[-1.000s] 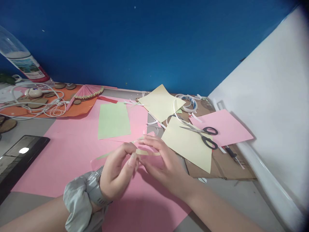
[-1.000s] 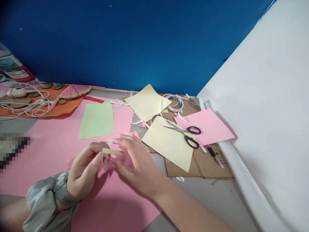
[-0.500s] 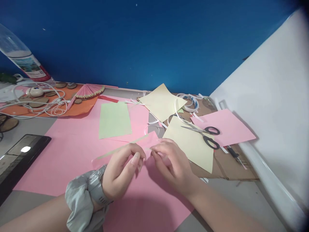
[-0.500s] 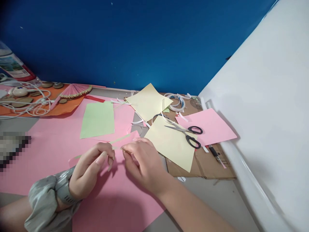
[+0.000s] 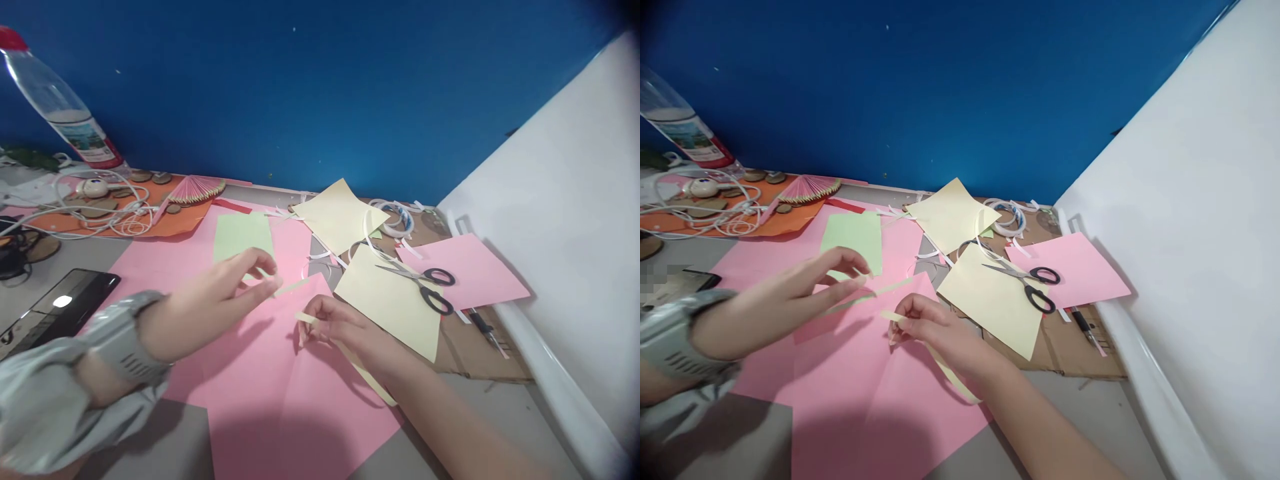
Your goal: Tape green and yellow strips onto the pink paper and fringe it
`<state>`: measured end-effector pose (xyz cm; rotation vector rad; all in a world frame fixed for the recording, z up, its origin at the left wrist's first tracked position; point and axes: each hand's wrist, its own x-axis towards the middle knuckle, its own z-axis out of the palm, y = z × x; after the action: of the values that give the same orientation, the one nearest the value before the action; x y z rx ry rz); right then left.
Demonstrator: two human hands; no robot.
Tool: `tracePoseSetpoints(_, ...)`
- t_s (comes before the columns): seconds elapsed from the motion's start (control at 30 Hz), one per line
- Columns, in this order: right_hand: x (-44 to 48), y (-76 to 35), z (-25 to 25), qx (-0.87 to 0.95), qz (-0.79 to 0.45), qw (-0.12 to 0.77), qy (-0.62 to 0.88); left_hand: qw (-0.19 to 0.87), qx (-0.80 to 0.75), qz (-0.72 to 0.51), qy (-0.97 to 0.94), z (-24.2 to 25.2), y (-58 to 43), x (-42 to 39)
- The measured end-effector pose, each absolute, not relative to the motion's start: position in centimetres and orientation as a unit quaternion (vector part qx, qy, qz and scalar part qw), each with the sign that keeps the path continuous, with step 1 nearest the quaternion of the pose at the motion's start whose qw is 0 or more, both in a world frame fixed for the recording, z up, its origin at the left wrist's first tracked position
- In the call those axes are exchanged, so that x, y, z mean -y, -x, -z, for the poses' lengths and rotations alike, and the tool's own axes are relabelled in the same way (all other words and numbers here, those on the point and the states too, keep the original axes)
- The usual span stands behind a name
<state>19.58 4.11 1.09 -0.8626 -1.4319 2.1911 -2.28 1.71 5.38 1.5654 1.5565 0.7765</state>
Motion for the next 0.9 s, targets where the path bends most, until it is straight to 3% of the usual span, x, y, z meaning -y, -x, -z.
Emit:
tracePoseSetpoints(0.17,-3.8,-19.5,-1.5,0.529,-0.777,0.139,0.312,0.243,-0.682,-0.112,-0.681,-4.9,6.2,-0.1)
tracePoseSetpoints(0.37,-3.5,-19.6,-2.0,0.541,-0.780,0.107,0.295,0.311,-0.671,-0.023,-0.672,-2.7,6.0,1.2)
tracePoseSetpoints(0.53,-4.1,-19.3,-1.1,0.421,-0.856,0.115,0.277,0.384,-0.603,0.002,-0.699,-2.8,5.8,2.1)
tracePoseSetpoints(0.73,-4.5,-18.9,-0.2,0.483,-0.734,0.295,0.376,0.410,-0.580,-0.001,-0.704,-2.7,6.6,2.7)
tracePoseSetpoints(0.9,-4.2,-19.3,-1.2,0.529,-0.771,0.157,0.317,0.395,-0.582,-0.005,-0.711,-3.5,5.9,2.2)
